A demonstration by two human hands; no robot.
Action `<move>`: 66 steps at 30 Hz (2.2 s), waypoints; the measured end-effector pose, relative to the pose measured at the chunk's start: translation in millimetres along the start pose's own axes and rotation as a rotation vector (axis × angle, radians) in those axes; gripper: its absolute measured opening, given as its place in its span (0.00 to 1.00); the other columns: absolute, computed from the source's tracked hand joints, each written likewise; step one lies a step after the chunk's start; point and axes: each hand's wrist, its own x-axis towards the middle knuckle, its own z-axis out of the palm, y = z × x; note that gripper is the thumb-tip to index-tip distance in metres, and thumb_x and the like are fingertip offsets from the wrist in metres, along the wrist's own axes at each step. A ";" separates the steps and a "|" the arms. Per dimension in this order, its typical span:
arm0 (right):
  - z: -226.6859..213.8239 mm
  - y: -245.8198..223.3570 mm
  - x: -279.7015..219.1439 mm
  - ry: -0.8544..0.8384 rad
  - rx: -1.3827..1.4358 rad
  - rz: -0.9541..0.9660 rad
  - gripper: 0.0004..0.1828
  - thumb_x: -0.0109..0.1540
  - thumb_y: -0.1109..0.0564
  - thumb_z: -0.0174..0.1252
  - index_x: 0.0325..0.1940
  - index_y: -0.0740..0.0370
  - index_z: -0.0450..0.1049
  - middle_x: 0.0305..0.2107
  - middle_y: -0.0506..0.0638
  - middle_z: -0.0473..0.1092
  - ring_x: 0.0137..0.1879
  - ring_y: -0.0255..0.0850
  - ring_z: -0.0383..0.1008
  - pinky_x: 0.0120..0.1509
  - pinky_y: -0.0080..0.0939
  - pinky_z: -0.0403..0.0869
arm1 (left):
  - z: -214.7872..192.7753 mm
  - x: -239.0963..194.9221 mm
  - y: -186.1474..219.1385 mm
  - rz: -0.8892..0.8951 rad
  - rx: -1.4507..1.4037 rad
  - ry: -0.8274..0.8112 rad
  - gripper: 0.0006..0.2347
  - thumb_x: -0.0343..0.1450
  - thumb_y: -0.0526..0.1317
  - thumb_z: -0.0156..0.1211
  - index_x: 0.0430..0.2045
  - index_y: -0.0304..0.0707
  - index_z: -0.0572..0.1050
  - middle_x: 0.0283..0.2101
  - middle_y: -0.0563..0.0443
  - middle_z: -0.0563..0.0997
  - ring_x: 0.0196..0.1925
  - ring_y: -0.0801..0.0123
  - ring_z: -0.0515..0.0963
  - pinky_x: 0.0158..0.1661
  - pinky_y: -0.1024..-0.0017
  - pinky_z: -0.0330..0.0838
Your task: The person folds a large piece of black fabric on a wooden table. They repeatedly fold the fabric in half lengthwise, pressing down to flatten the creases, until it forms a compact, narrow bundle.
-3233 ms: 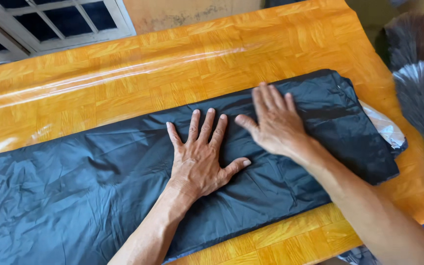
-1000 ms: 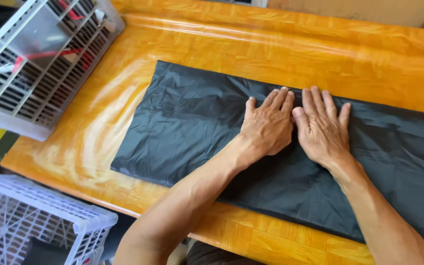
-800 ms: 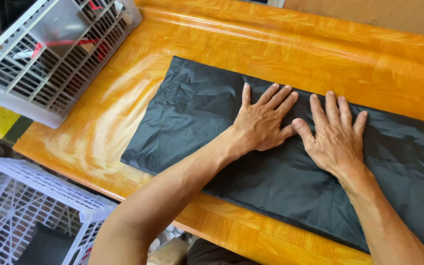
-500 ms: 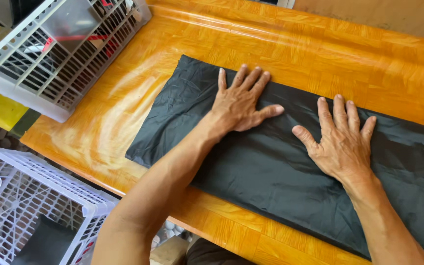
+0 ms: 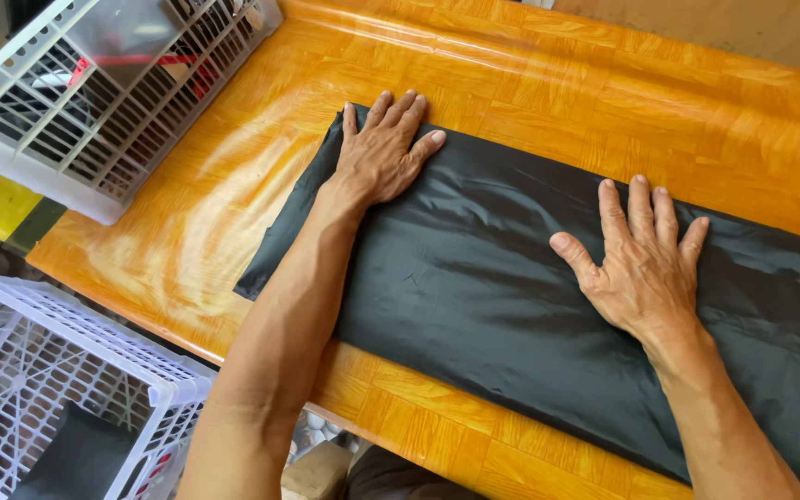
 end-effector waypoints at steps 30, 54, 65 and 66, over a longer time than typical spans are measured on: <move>5.0 1.8 -5.6 0.115 -0.028 -0.049 0.50 0.64 0.21 0.38 0.78 0.58 0.58 0.74 0.66 0.55 0.78 0.63 0.52 0.67 0.86 0.51 | 57.1 -217.6 166.7 0.905 -0.163 0.368 0.06 0.80 0.30 0.47 0.42 0.28 0.73 0.47 0.36 0.78 0.50 0.45 0.81 0.50 0.51 0.74; 0.3 -0.8 -18.8 0.228 -0.046 -0.076 0.44 0.65 0.26 0.47 0.74 0.58 0.64 0.71 0.68 0.59 0.75 0.67 0.57 0.64 0.89 0.54 | 62.9 -210.5 155.7 0.941 -0.129 0.393 0.06 0.76 0.27 0.51 0.28 0.33 0.71 0.44 0.38 0.79 0.42 0.56 0.82 0.42 0.66 0.76; -50.0 -17.4 -163.2 -0.053 0.166 -0.281 0.36 0.68 0.34 0.52 0.73 0.56 0.63 0.72 0.62 0.57 0.77 0.55 0.55 0.72 0.66 0.55 | 84.3 -196.6 148.5 0.945 -0.122 0.561 0.10 0.76 0.29 0.48 0.25 0.38 0.74 0.43 0.47 0.83 0.42 0.67 0.87 0.46 0.73 0.81; -47.1 -13.3 -169.6 -0.055 0.157 -0.271 0.36 0.68 0.34 0.52 0.73 0.56 0.63 0.72 0.62 0.57 0.77 0.55 0.55 0.72 0.66 0.55 | 87.9 -195.0 146.9 0.953 -0.134 0.562 0.10 0.76 0.29 0.48 0.25 0.38 0.74 0.43 0.47 0.83 0.42 0.67 0.87 0.46 0.73 0.81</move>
